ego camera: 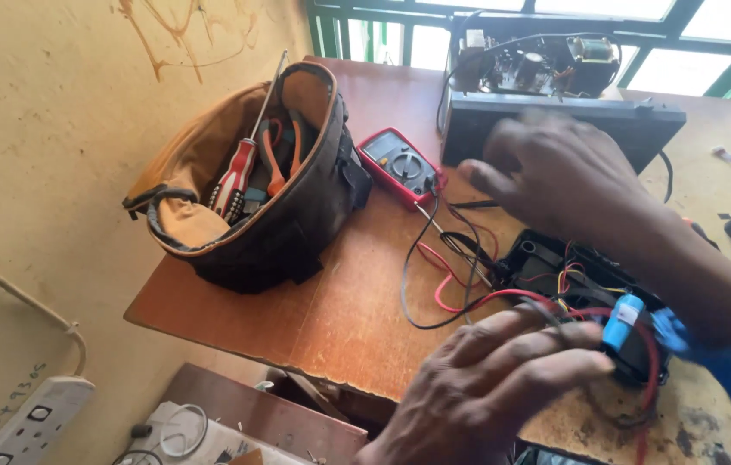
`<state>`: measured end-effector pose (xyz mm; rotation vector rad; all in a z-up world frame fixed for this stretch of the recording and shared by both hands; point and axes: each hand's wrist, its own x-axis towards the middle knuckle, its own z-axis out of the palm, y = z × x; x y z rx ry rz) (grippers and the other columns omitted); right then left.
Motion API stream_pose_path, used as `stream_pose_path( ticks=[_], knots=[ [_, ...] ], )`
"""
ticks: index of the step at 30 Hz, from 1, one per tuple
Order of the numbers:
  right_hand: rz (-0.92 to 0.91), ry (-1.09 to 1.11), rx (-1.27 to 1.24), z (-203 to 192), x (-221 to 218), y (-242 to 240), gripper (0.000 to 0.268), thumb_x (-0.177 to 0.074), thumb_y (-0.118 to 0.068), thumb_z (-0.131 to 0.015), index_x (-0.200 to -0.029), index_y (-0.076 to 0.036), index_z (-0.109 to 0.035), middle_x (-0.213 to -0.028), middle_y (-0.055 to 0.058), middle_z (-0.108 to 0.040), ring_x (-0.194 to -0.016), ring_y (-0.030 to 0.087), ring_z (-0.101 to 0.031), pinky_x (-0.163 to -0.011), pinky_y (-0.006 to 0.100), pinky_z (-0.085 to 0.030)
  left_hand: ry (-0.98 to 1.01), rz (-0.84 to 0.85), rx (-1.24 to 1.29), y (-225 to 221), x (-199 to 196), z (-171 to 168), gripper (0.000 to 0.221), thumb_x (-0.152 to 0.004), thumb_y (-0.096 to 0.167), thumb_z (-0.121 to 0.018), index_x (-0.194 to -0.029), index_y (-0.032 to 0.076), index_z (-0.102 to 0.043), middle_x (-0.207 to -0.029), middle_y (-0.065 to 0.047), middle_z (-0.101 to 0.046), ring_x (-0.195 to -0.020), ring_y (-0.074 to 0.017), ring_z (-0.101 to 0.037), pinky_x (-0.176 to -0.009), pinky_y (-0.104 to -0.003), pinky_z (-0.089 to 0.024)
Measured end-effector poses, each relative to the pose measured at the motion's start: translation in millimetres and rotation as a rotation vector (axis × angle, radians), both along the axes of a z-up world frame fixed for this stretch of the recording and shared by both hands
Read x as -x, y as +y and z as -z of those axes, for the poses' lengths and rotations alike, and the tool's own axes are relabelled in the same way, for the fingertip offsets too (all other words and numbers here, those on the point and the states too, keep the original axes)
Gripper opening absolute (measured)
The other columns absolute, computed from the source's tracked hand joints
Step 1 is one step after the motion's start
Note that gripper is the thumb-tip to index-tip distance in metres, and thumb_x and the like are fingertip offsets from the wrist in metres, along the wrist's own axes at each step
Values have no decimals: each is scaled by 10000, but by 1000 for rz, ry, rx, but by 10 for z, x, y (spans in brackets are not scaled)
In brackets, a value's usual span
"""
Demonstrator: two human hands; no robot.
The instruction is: Testing a circuit board with a multimeter and soldering a wire connection
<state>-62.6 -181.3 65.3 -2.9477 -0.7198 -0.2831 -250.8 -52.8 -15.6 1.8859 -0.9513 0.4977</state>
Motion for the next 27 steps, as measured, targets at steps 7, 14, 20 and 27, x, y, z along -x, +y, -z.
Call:
stream_pose_path(
  ticks=[7, 14, 20, 27],
  knots=[
    [-333, 1168, -309, -199, 447, -471, 528, -875, -508, -679, -946, 7, -776, -789, 35, -709, -721, 135, -636, -602, 302, -534, -58, 28, -107, -201, -115, -35, 370, -1130, 143, -440, -1497, 102, -427, -1561, -174, -513, -1538, -431, -496, -1345, -555, -385],
    [-506, 973, -739, -257, 539, -740, 351, -858, -185, -784, -1127, 37, -826, -728, 95, -755, -524, 152, -667, -429, 286, -596, -26, -614, 407, -144, 21, -600, 430, -989, 501, -502, -1177, 115, -485, -1125, -83, -574, -1078, -216, -661, -1006, -307, -528],
    [-98, 454, -411, -706, 487, -492, 632, -766, -544, -556, -1252, -311, -885, -538, 113, -637, -448, 243, -618, -439, 367, -442, 379, -60, 222, 335, -1028, -683, 260, -1000, 311, -553, -1157, 125, -646, -643, 55, -486, -522, -52, -415, -436, -229, -314],
    [62, 23, -428, -625, 41, -896, 152, -935, -225, -811, -1077, -170, -803, -632, 44, -684, -555, 152, -585, -558, 302, -379, 182, -228, 606, 904, -1360, -696, 186, -1004, 184, -588, -840, 129, -658, -522, 29, -383, -449, -50, -322, -447, -205, -211]
  ],
)
